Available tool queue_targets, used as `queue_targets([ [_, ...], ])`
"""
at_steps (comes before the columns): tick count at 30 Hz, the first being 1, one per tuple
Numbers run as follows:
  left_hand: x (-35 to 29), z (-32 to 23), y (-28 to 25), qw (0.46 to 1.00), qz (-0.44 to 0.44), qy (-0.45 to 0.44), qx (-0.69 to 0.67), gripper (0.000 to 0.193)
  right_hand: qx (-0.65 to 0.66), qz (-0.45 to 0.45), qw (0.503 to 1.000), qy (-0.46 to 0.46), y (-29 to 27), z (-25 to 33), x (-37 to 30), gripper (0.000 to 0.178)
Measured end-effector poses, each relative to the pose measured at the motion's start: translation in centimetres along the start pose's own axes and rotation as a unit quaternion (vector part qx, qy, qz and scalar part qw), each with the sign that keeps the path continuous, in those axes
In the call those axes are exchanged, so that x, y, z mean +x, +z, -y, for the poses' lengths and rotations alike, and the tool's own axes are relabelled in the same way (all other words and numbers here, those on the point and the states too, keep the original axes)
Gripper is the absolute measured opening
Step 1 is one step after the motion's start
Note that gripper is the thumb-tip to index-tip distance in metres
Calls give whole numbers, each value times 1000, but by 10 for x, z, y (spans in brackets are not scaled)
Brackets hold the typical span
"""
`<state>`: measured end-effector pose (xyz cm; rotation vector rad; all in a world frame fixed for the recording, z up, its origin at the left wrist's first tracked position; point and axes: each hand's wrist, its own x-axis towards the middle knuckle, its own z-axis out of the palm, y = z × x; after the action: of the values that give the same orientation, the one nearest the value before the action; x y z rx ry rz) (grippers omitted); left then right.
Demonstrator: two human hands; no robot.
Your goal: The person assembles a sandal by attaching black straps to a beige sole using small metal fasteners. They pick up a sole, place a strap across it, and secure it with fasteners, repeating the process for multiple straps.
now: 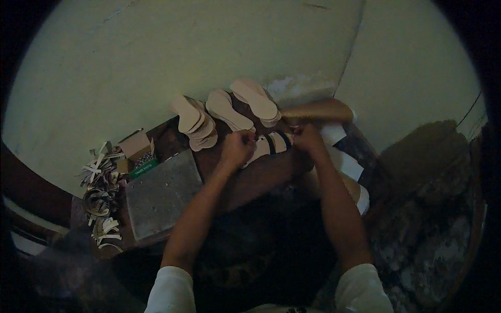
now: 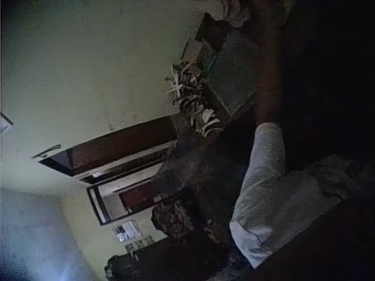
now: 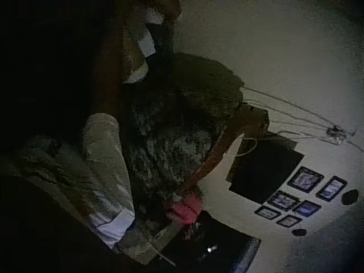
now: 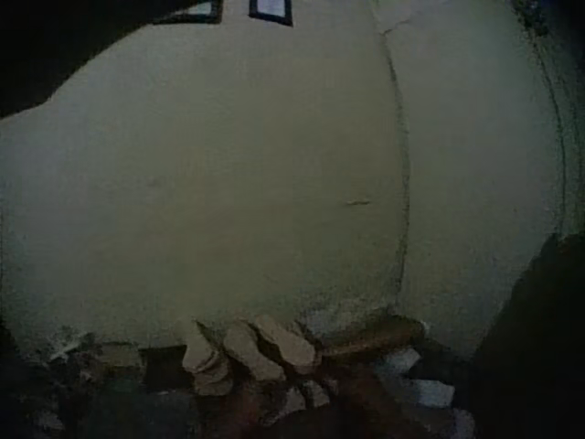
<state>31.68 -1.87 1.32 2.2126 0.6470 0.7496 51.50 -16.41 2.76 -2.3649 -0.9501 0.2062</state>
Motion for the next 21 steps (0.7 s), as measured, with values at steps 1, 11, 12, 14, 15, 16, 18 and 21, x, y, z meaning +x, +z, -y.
queue_targets([
  [1, 0, -6, 3, 1000, -24, 0, 3, 19, -27, -2, 1000, 10, -1, 1, 3, 42],
  [11, 20, -6, -11, 998, -55, -30, -32, 31, -52, -154, 972, -172, 36, 75, 20, 73],
  [12, 22, -3, -12, 998, -49, -32, -29, 31, -58, -143, 973, -172, 38, 76, 22, 74],
  [14, 22, 2, -14, 998, -37, -36, -23, 32, -71, -122, 978, -155, 41, 80, 30, 75],
  [15, 19, 3, -15, 998, -39, -34, -34, 32, -77, -111, 981, -137, 43, 83, 32, 73],
  [16, 17, 5, -16, 998, -42, -33, -44, 32, -83, -99, 984, -119, 45, 85, 34, 72],
  [18, 12, 6, -18, 997, -36, -32, -58, 32, -34, -113, 983, -137, 46, 85, 37, 62],
  [21, 5, 8, -26, 997, -21, -34, -61, 33, -22, -151, 976, -158, 49, 84, 40, 42],
])
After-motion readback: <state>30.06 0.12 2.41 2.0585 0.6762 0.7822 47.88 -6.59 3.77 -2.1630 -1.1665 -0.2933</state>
